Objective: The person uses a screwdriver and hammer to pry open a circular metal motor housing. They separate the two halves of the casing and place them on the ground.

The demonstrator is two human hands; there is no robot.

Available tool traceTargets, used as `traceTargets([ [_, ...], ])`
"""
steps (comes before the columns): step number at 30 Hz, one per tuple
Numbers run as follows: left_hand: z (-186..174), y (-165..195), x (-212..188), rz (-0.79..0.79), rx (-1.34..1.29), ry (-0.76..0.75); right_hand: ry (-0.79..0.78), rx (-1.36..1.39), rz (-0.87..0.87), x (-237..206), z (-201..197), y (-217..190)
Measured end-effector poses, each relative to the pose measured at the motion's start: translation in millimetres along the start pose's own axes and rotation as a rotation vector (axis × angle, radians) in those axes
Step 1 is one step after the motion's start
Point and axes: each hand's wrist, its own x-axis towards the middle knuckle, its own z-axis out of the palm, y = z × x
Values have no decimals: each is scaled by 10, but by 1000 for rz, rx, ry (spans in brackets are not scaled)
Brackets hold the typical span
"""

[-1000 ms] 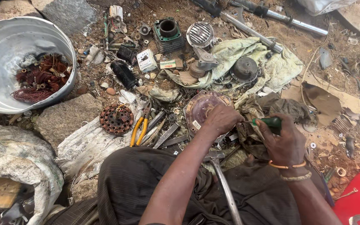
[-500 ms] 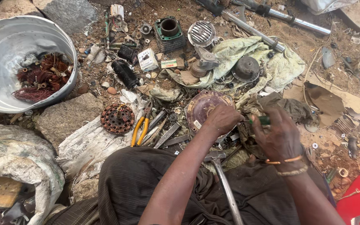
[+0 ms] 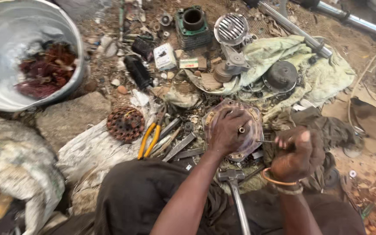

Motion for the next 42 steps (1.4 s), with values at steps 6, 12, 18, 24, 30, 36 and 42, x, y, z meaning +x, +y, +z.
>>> traceTargets([
  [6, -149, 140, 12, -139, 45, -130, -725, -612, 72, 261, -62, -155],
  [12, -202, 139, 69, -70, 29, -117, -632, -1151, 35, 269, 2, -801],
  [18, -250, 139, 62, 57, 79, -62, -1012, -1818, 580, 486, -106, -1196],
  [24, -349, 192, 35, 62, 38, -54, -1253, -1702, 368, 543, -23, -1041],
  [30, -315, 142, 26, 52, 7, -47, -1309, -1863, 630, 626, 175, -876],
  [36, -208, 87, 75, 27, 3, -146, -1321, -1957, 672, 578, 248, -745],
  [42, -182, 10, 113, 133, 36, -106, -1676, -1930, 119, 716, -238, -678],
])
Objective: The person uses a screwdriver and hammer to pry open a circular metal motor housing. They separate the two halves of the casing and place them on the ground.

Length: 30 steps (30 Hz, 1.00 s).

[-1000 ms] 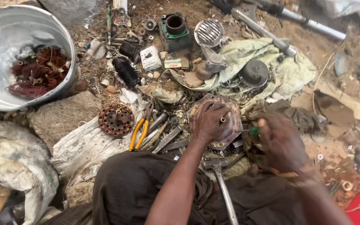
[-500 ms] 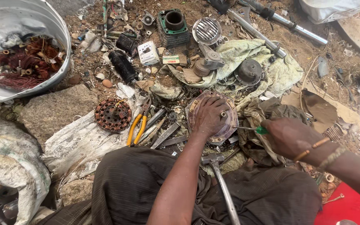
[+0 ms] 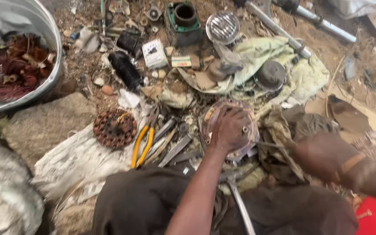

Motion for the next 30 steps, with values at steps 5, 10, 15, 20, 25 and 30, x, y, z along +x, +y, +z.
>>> traceTargets([
  [5, -57, -33, 39, 26, 79, -27, -204, -431, -254, 53, 325, -83],
  [10, -94, 19, 26, 15, 29, -46, -7, 236, 251, 63, -1, -258],
  [15, -9, 7, -44, 21, -11, -6, -286, 506, 466, 27, -412, -362],
  [20, 113, -43, -22, -12, 11, -48, -256, 556, 431, 122, -249, -342],
  [25, 84, -35, -15, -40, -78, -51, -301, -160, -110, 180, -61, -60],
  [30, -44, 13, 10, -67, 12, -157, -54, -267, -111, -1, -40, -141],
])
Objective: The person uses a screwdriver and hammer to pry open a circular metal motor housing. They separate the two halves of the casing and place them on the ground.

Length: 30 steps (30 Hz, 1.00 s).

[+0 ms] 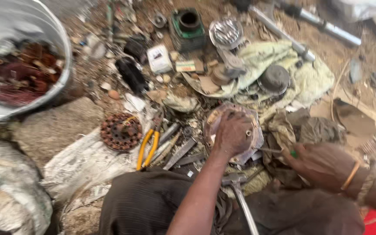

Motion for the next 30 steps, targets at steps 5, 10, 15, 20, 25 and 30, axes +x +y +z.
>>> traceTargets([
  [5, 46, -15, -1, 32, 11, 64, -224, 944, 564, 71, -113, -42],
  [10, 151, -67, -14, 41, 49, 76, -163, 854, 507, 104, -141, -118],
  [15, 183, -103, -13, 59, 66, 108, -263, 896, 524, 71, -209, -116],
  [20, 264, -129, -24, 80, -7, 152, -292, 1003, 563, 161, -220, -117],
  [25, 299, -155, 7, 139, -9, 208, -269, 581, 364, 83, 182, -88],
  [30, 37, -121, 15, -12, -91, -181, -141, 12, -150, 90, 437, 25],
])
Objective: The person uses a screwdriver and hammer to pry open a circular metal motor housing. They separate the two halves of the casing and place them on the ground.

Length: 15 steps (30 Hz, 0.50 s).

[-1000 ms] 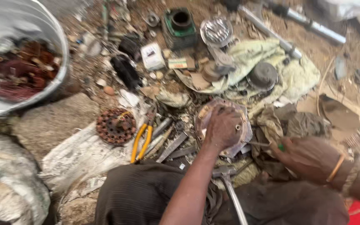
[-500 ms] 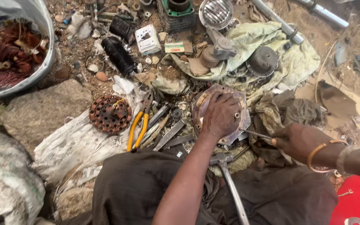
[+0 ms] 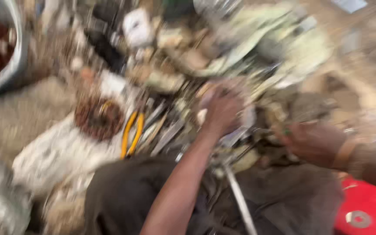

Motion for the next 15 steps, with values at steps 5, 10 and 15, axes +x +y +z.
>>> traceTargets([
  [5, -64, 70, 45, 91, 121, 218, 175, 505, 451, 20, -179, -372],
  [10, 72, 88, -42, 113, 33, 354, 157, 1067, 629, -50, -356, -328],
  [15, -145, 223, -98, 33, 109, 229, 233, -315, 163, -85, -380, -453],
])
